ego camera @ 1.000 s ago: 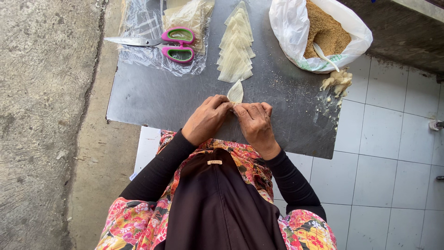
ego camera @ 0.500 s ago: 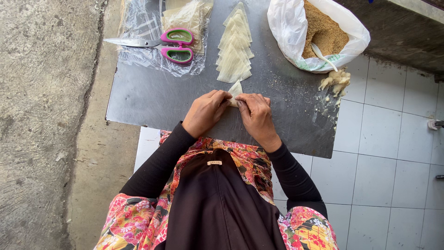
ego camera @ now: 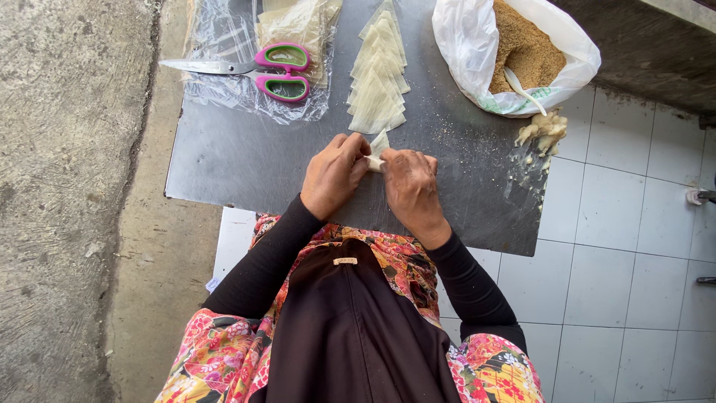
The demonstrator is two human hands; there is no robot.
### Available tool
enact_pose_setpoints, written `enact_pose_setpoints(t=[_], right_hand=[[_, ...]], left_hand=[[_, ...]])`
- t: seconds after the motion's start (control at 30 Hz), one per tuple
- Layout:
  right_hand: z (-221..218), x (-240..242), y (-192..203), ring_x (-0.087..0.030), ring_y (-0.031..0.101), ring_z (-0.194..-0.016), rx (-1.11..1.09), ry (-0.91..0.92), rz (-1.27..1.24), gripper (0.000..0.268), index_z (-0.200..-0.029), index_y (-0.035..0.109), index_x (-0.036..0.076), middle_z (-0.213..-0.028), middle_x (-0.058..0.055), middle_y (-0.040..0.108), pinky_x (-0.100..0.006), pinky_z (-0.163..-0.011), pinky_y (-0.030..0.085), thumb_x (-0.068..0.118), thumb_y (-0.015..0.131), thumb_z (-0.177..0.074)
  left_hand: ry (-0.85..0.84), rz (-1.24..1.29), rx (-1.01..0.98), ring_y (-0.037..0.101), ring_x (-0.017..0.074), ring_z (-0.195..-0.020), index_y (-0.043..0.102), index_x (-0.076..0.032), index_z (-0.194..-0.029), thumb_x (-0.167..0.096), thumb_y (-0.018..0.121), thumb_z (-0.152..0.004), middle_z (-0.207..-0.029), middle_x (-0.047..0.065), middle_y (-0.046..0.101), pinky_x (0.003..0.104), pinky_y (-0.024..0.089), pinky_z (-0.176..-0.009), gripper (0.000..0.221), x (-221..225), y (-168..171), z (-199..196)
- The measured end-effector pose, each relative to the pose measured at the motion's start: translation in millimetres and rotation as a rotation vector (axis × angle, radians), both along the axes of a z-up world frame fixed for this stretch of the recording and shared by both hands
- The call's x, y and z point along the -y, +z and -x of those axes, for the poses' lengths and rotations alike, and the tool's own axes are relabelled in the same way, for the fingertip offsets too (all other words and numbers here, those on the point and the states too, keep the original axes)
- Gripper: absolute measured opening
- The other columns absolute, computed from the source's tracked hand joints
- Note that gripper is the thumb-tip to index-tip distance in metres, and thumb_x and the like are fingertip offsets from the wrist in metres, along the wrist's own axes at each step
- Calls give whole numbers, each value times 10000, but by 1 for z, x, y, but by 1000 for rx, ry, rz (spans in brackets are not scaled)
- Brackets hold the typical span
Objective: The person places a filling onto a square wrapper, then rolls and folds the wrapper by hand on a metal table.
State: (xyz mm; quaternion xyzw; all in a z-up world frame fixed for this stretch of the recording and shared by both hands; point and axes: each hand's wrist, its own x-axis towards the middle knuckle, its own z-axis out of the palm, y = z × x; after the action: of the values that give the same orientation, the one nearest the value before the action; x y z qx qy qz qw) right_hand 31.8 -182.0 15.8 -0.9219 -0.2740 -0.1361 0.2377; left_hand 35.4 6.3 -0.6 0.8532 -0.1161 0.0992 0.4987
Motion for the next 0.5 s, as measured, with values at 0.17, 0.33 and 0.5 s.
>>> enact_pose_setpoints(t=[0.17,0.33,0.5], right_hand=[[4,-5,12,-190,602,-976,43,6,109,201,-1122,720,108,-1033,-16,644,-394,-932,364,175,781,-943],[-2,-3,7,-206,590,-1012,1,-5,9,136,-1054,744,127,-1041,4,646,-381,-950,349,159,782,-926],[-5,1,1,-176,587,-1026,-31,33,-22,149,-1094,742,117,-1043,19,651,-372,-970,350,159,778,-955]], left_hand=[[-53,-64,58,683,320,-872,635,-71,-1059,-82,697,-928,-960,100,666,411,549,-743,146,-5,-1,2],[-165,-93,164,673,321,-916,653,-51,-1023,-134,722,-898,-1019,122,660,416,552,-763,165,-12,4,5],[-82,-164,96,656,335,-932,660,-38,-993,-128,712,-931,-970,138,624,428,539,-799,121,-4,-3,8]])
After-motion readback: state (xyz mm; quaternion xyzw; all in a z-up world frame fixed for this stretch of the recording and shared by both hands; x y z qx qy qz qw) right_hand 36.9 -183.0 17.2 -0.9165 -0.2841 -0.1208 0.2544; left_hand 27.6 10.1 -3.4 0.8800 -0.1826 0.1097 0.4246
